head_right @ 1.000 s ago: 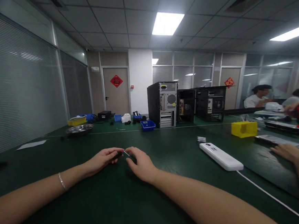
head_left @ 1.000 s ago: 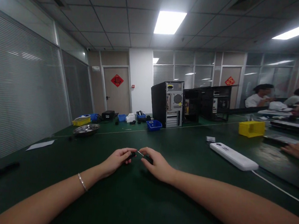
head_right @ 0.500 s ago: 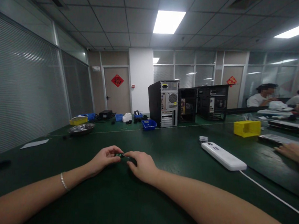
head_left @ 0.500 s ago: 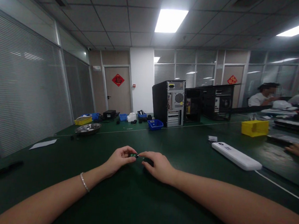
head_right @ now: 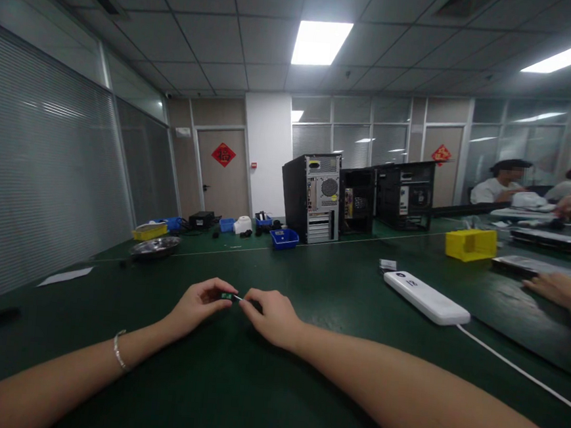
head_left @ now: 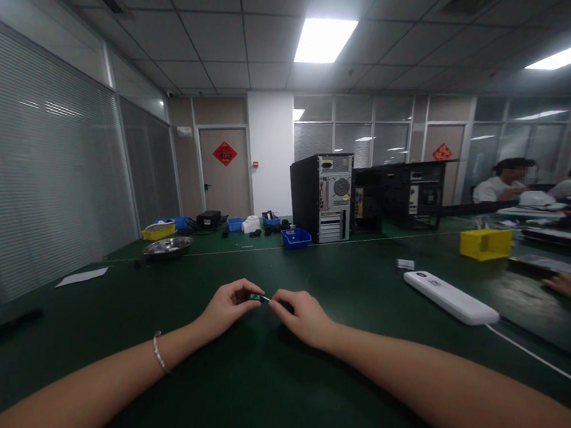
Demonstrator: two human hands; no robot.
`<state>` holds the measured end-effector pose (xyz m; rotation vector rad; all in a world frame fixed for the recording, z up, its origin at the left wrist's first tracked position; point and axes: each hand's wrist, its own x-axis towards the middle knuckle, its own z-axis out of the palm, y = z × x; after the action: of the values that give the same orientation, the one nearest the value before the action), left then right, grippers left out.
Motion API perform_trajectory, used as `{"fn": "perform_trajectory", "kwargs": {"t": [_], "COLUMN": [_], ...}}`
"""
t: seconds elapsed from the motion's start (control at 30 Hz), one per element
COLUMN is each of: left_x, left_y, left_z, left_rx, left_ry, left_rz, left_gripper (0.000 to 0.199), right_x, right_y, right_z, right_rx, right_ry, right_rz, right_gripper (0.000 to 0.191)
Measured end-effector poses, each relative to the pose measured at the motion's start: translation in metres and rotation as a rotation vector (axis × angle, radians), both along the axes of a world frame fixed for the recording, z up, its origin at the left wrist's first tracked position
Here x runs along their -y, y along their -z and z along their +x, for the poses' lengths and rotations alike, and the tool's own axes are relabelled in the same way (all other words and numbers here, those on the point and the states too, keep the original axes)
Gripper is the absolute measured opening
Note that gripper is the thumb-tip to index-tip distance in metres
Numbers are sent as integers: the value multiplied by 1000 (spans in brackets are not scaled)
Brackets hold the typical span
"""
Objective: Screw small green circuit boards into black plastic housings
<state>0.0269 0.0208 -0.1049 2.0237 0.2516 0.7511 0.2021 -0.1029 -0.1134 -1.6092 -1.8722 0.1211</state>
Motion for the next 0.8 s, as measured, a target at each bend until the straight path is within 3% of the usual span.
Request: {"fn": "perform_trajectory", "kwargs": {"t": [0.17, 0.6, 0.8], "left_x": [0, -9, -5], "left_y": [2, 10, 6], "left_z": [1, 3, 3], "left_rx": [1, -16, -52], "left_ry": [14, 96, 74], "left_rz": [-17, -267, -239], "left_gripper": [21, 23, 22], "right_x": [-2, 0, 1], "right_y": [3, 1, 1], "right_z": [2, 0, 0], "right_rx": [-18, 11, 29], "right_ry": [-29, -29, 4], "right_rz": [8, 18, 8], "right_gripper": [34, 32, 33]}}
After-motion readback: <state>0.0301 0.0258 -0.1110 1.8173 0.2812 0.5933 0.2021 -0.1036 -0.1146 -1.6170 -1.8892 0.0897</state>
